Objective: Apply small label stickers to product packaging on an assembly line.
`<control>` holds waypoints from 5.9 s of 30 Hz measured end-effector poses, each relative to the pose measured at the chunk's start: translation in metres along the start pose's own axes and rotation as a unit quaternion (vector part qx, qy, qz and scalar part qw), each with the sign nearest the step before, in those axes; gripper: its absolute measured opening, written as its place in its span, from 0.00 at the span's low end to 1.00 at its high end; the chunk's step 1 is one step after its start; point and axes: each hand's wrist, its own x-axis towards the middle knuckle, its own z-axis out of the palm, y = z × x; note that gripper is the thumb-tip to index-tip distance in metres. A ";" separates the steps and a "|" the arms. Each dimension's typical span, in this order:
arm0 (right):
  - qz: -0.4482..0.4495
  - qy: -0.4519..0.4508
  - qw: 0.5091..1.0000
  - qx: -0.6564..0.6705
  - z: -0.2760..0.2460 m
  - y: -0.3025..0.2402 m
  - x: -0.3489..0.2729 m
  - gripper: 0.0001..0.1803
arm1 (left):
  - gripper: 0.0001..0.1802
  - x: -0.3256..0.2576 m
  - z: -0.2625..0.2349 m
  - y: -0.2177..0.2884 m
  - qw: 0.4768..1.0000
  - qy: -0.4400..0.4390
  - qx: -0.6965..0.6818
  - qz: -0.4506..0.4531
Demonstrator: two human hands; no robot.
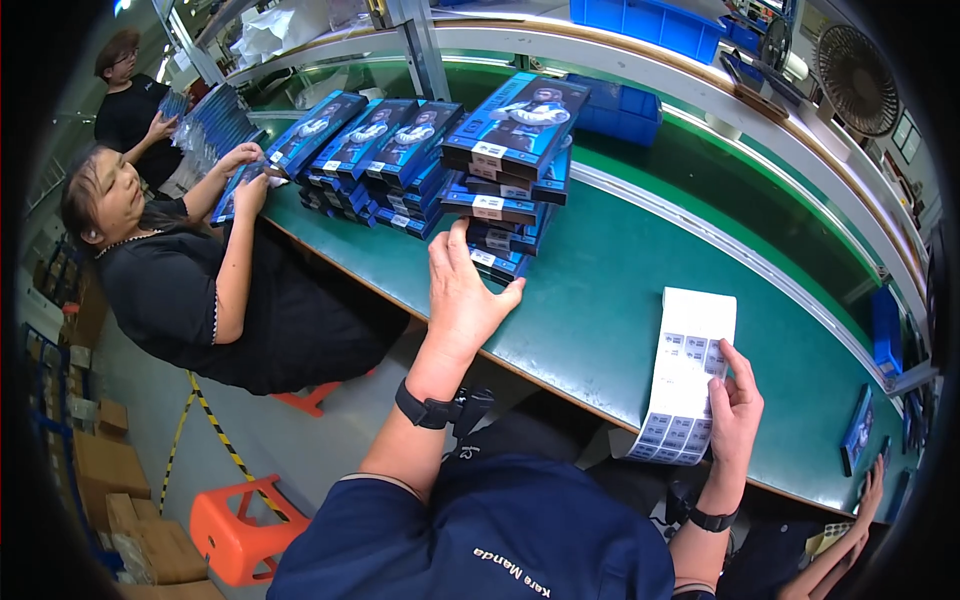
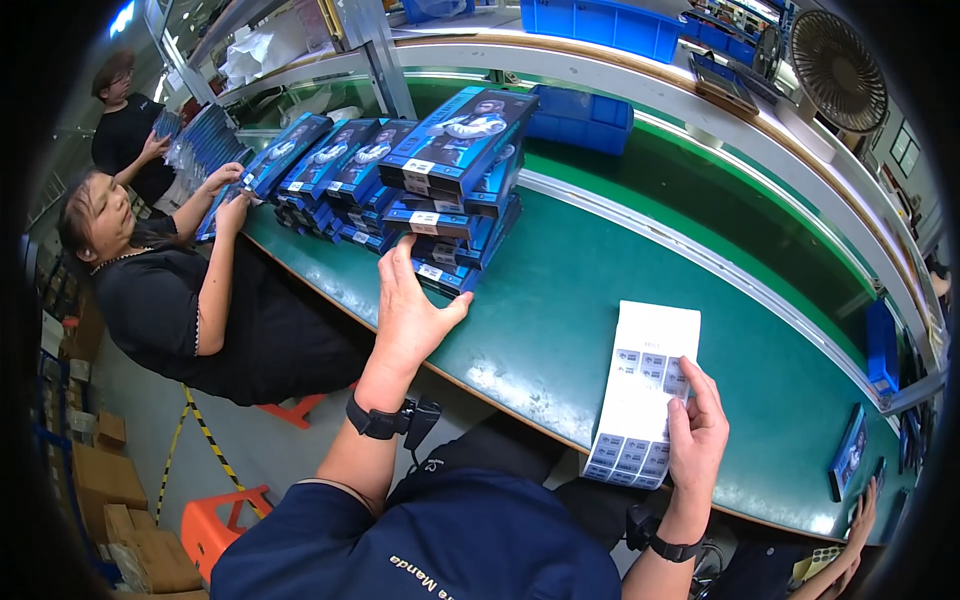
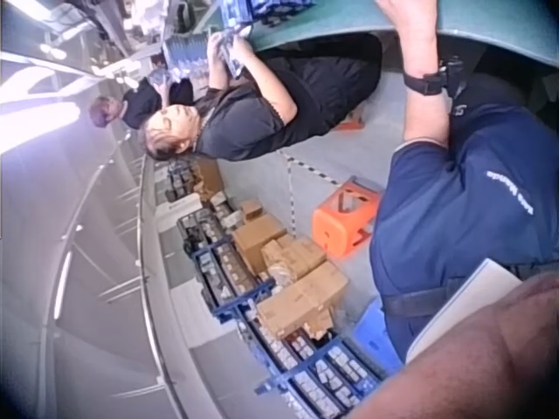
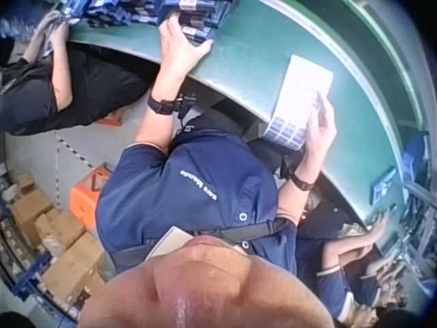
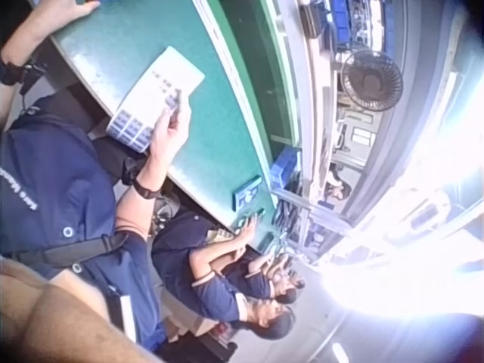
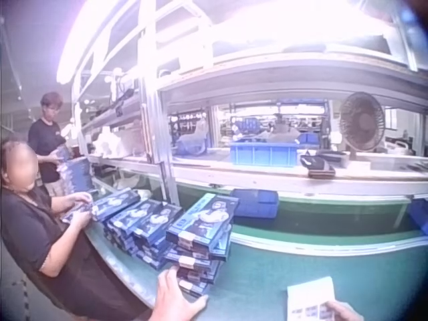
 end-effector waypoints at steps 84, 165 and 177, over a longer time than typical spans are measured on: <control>-0.103 0.149 0.978 -0.099 -0.059 -0.051 -0.066 0.32 | 0.13 -0.038 0.035 0.198 0.768 -0.294 -0.555 0.122; -0.231 0.262 0.815 -0.463 -0.063 -0.052 -0.133 0.17 | 0.06 -0.106 0.044 0.235 0.648 -0.588 -0.484 -0.002; -0.216 0.344 0.883 -0.234 -0.064 -0.066 -0.136 0.11 | 0.06 -0.107 0.058 0.231 0.621 -0.570 -0.534 -0.063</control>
